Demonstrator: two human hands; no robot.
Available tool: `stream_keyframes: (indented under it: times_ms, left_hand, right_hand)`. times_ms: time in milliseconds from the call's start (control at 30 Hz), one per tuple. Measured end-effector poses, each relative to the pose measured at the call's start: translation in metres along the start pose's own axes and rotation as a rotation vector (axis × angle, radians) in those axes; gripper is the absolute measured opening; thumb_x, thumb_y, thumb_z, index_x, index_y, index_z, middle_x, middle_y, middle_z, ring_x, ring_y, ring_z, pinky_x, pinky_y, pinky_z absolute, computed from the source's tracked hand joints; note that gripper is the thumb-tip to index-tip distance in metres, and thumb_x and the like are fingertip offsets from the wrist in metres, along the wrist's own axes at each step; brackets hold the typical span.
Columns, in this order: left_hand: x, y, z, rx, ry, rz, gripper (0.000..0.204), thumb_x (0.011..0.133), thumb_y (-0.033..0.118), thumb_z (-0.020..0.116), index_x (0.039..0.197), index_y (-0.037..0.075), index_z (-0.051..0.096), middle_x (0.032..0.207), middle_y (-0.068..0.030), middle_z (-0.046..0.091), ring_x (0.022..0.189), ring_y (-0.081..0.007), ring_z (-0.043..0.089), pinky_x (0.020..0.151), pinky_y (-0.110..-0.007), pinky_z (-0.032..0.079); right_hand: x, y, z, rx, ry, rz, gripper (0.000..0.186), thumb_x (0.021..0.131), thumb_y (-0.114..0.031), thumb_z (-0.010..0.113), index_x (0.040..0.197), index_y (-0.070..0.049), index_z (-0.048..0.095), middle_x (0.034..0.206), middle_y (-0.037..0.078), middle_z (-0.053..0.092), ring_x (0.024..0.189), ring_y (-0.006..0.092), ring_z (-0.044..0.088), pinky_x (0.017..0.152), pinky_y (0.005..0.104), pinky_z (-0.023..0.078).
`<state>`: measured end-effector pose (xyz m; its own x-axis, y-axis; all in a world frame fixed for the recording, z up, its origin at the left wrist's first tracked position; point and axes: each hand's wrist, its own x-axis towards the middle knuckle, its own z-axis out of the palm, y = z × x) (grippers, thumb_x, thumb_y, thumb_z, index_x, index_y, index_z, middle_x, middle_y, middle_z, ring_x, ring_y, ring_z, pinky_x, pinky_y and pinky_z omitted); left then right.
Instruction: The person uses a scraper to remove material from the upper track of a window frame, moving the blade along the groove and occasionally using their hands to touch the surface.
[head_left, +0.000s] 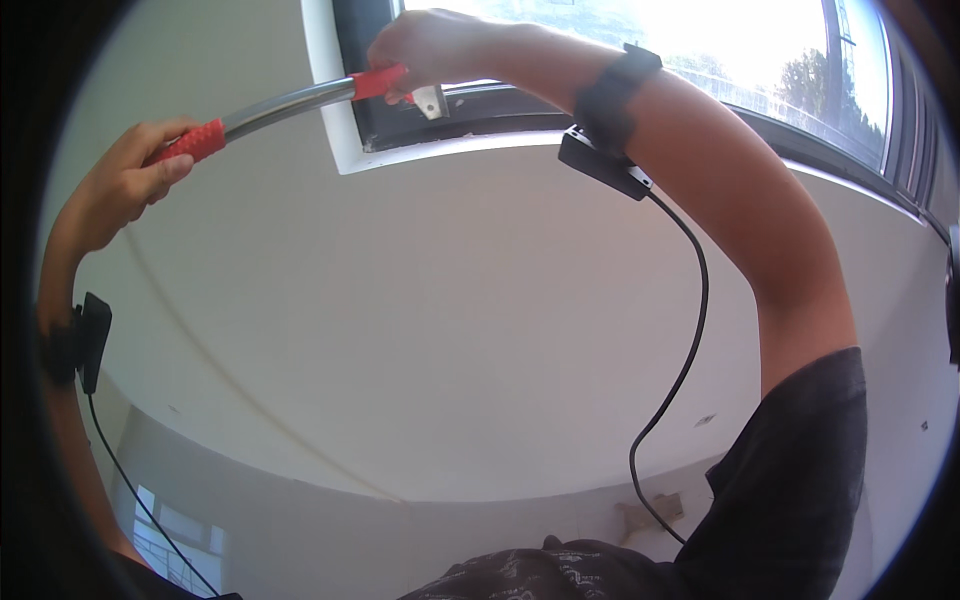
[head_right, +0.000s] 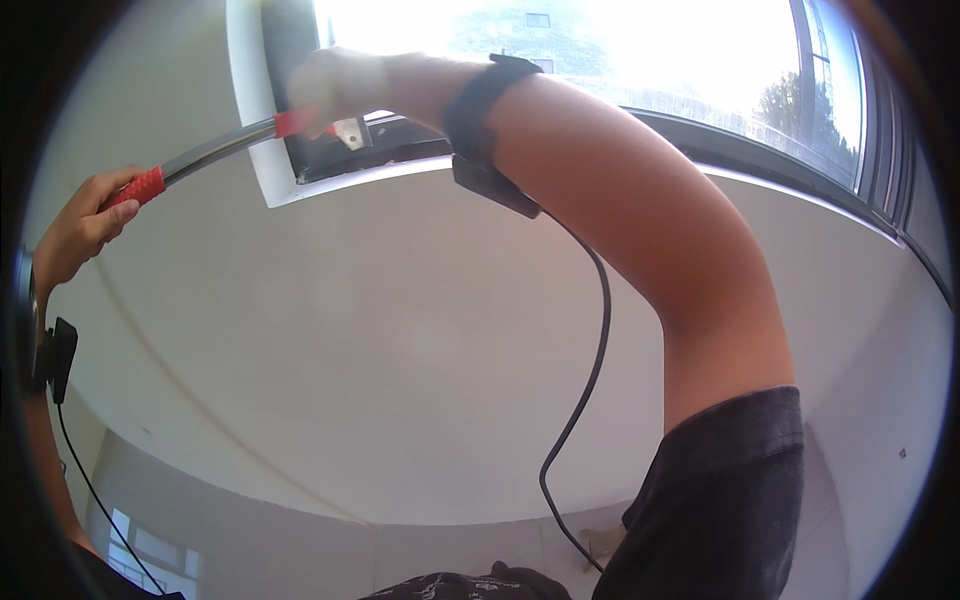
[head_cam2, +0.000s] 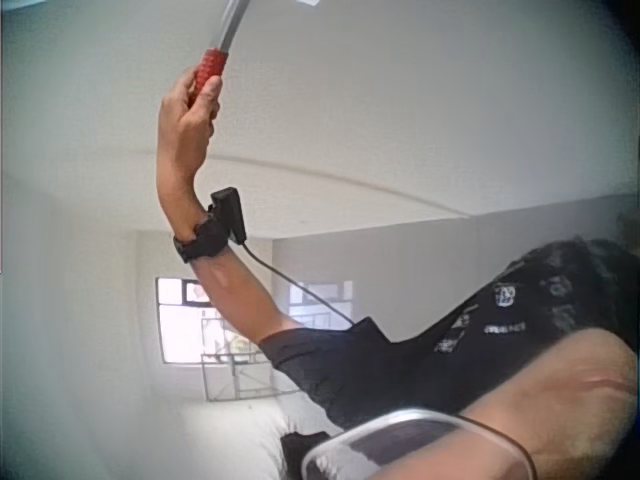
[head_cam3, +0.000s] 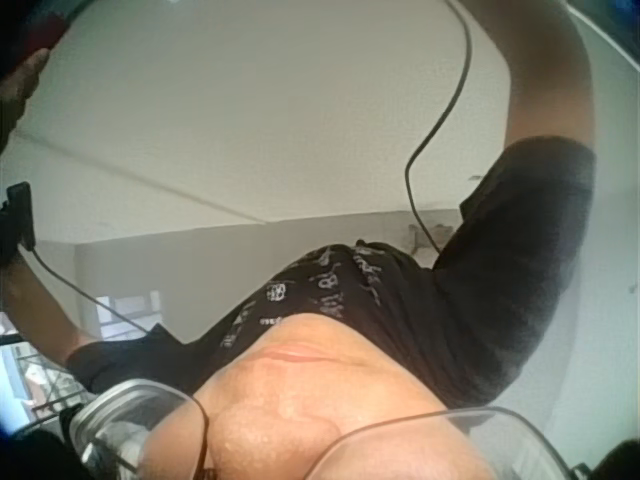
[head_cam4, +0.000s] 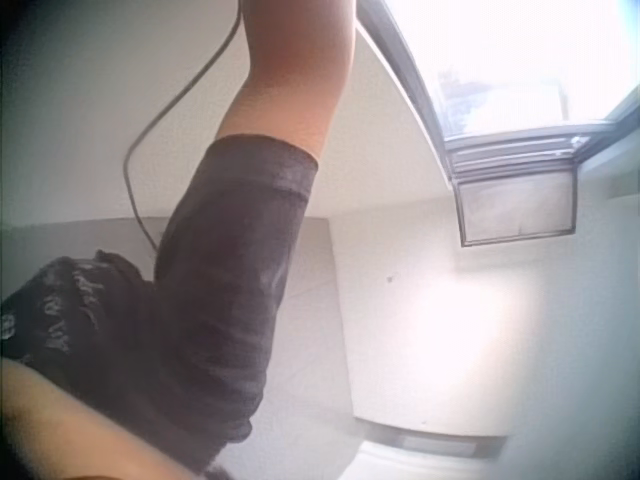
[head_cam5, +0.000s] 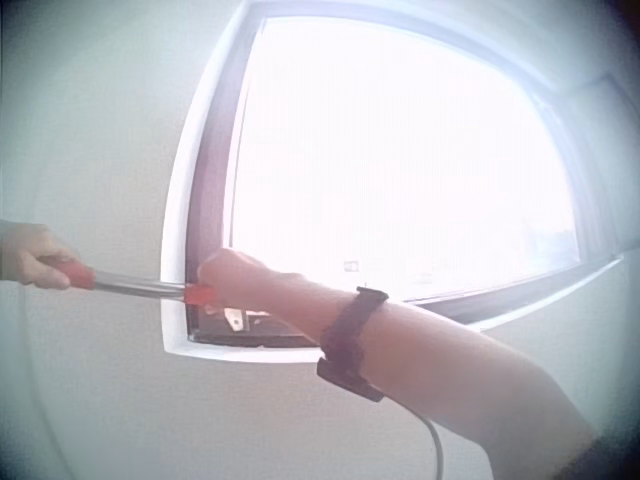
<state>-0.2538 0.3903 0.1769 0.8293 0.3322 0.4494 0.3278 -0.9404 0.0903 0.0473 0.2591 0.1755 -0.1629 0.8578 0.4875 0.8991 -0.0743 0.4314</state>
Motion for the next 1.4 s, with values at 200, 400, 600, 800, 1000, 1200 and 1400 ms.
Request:
stream_keyframes:
  times_ms: [200,400,600,800,1000,1200,1400]
  left_hand:
    - [0.001,-0.009,-0.005,0.012,-0.031,-0.017,0.042,0.088,0.029,0.057,0.119,0.001,0.057,0.068,-0.0004,0.044,0.058,-0.0086,0.041,0.048,-0.023,0.034]
    - [0.006,-0.003,0.001,0.048,-0.050,0.070,0.031,0.088,0.026,0.056,0.105,0.001,0.057,0.068,-0.0027,0.044,0.060,-0.0120,0.041,0.054,-0.026,0.036]
    - [0.001,0.009,0.003,0.198,0.029,0.085,0.030,0.088,0.028,0.052,0.101,0.001,0.056,0.074,-0.0076,0.047,0.066,-0.0174,0.043,0.061,-0.032,0.038]
    - [0.007,0.028,0.013,0.127,0.034,0.130,0.036,0.088,0.030,0.051,0.109,0.001,0.057,0.080,-0.0110,0.051,0.071,-0.0216,0.048,0.065,-0.033,0.040]
    - [0.008,0.029,0.023,0.225,0.162,0.133,0.045,0.092,0.032,0.052,0.126,0.003,0.052,0.101,-0.0150,0.054,0.088,-0.0264,0.053,0.077,-0.036,0.044]
    - [0.003,0.036,0.015,0.146,0.023,0.115,0.042,0.094,0.029,0.050,0.127,0.002,0.052,0.106,-0.0159,0.054,0.094,-0.0274,0.052,0.085,-0.035,0.042]
    - [0.002,0.033,0.018,0.226,0.082,0.188,0.039,0.096,0.027,0.049,0.125,0.001,0.052,0.099,-0.0161,0.054,0.091,-0.0279,0.049,0.082,-0.036,0.041]
  right_hand:
    - [0.003,0.002,0.002,0.016,0.020,-0.048,0.029,0.077,-0.030,0.077,0.097,-0.011,0.068,0.086,0.005,0.066,0.080,0.0241,0.063,0.069,0.0384,0.047]
    - [0.000,0.013,0.009,0.106,0.022,-0.051,0.031,0.077,-0.033,0.078,0.096,-0.011,0.068,0.083,0.005,0.068,0.076,0.0239,0.064,0.067,0.0381,0.046]
    - [-0.007,0.012,0.006,0.026,0.060,-0.052,0.030,0.077,-0.034,0.077,0.095,-0.012,0.068,0.082,0.005,0.067,0.077,0.0237,0.064,0.067,0.0378,0.046]
    - [-0.040,0.026,-0.007,0.082,0.018,-0.053,0.029,0.076,-0.035,0.077,0.090,-0.011,0.067,0.080,0.005,0.066,0.075,0.0241,0.062,0.065,0.0373,0.046]
    - [-0.034,0.040,0.007,0.061,-0.032,0.019,0.025,0.080,-0.033,0.065,0.085,-0.009,0.066,0.087,0.004,0.069,0.083,0.0221,0.064,0.072,0.0361,0.049]
    - [-0.030,0.049,0.014,0.043,-0.010,-0.079,0.035,0.084,-0.045,0.061,0.087,-0.011,0.067,0.085,0.003,0.068,0.082,0.0212,0.063,0.072,0.0354,0.048]
    - [-0.040,0.044,0.007,0.202,-0.004,0.076,0.050,0.086,-0.060,0.053,0.083,-0.013,0.071,0.083,0.002,0.069,0.082,0.0193,0.064,0.073,0.0341,0.048]
